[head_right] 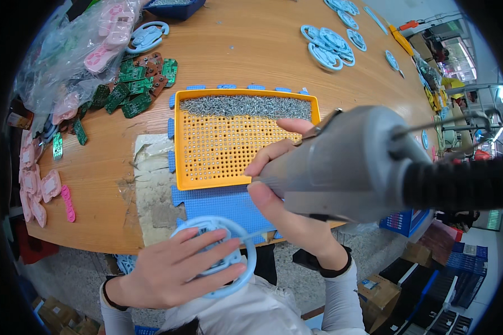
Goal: Assemble plastic toy components using an electric screwdriver.
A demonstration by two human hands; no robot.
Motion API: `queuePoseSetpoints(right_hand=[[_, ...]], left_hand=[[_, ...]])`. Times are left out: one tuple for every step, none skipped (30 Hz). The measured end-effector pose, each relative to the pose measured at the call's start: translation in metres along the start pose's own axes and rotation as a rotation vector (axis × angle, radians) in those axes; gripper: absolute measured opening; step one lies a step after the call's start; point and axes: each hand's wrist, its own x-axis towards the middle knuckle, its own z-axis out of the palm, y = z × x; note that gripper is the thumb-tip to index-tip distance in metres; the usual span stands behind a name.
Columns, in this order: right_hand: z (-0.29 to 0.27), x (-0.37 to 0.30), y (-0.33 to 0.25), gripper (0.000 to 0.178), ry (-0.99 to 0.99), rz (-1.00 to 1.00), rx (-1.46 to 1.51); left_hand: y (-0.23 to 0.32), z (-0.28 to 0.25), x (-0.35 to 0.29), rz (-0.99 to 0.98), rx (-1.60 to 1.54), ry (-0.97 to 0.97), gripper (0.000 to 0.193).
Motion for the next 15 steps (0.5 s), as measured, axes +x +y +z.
queuePoseSetpoints(right_hand=[[0.011, 0.001, 0.0, 0.07, 0.135, -0.027, 0.118], [0.009, 0.0, -0.003, 0.07, 0.141, -0.019, 0.108], [0.009, -0.001, -0.003, 0.069, 0.163, -0.011, 0.166], [0.009, 0.001, -0.003, 0.069, 0.185, -0.002, 0.224], [0.012, 0.006, -0.004, 0.068, 0.273, -0.035, 0.213], [0.008, 0.008, -0.005, 0.068, 0.275, -0.029, 0.206], [0.003, 0.011, -0.006, 0.069, 0.236, -0.097, 0.376], [0.001, 0.014, -0.004, 0.07, 0.193, -0.164, 0.552], [0.003, 0.021, -0.002, 0.076, 0.196, -0.243, 0.493], [0.005, 0.028, 0.0, 0.076, 0.191, -0.237, 0.493], [0.002, 0.032, 0.003, 0.08, 0.135, -0.311, 0.514], [0.0, 0.037, 0.006, 0.083, 0.078, -0.385, 0.535], [-0.001, 0.04, 0.009, 0.083, 0.084, -0.378, 0.532], [0.002, 0.044, 0.009, 0.085, 0.036, -0.406, 0.532], [0.005, 0.047, 0.01, 0.086, -0.011, -0.433, 0.533]], left_hand=[[0.003, 0.009, 0.0, -0.037, 0.077, -0.022, 0.036], [-0.003, 0.021, 0.002, -0.029, 0.064, -0.021, 0.036], [-0.012, 0.035, 0.0, 0.006, 0.141, -0.058, 0.036], [-0.022, 0.051, -0.002, 0.04, 0.217, -0.095, 0.035], [-0.028, 0.064, -0.004, 0.06, 0.186, -0.078, 0.036], [-0.03, 0.072, -0.002, 0.063, 0.177, -0.075, 0.036], [-0.029, 0.08, 0.001, 0.071, 0.214, -0.055, 0.036], [-0.029, 0.085, 0.004, 0.074, 0.254, -0.039, 0.036], [-0.028, 0.087, 0.006, 0.049, 0.259, -0.07, 0.039], [-0.028, 0.089, 0.007, 0.044, 0.254, -0.068, 0.039], [-0.027, 0.093, 0.01, 0.036, 0.199, -0.089, 0.041], [-0.028, 0.097, 0.012, 0.027, 0.146, -0.109, 0.043], [-0.031, 0.099, 0.014, 0.03, 0.137, -0.113, 0.043], [-0.033, 0.099, 0.012, 0.052, 0.147, -0.1, 0.044], [-0.035, 0.099, 0.011, 0.074, 0.157, -0.087, 0.045]])
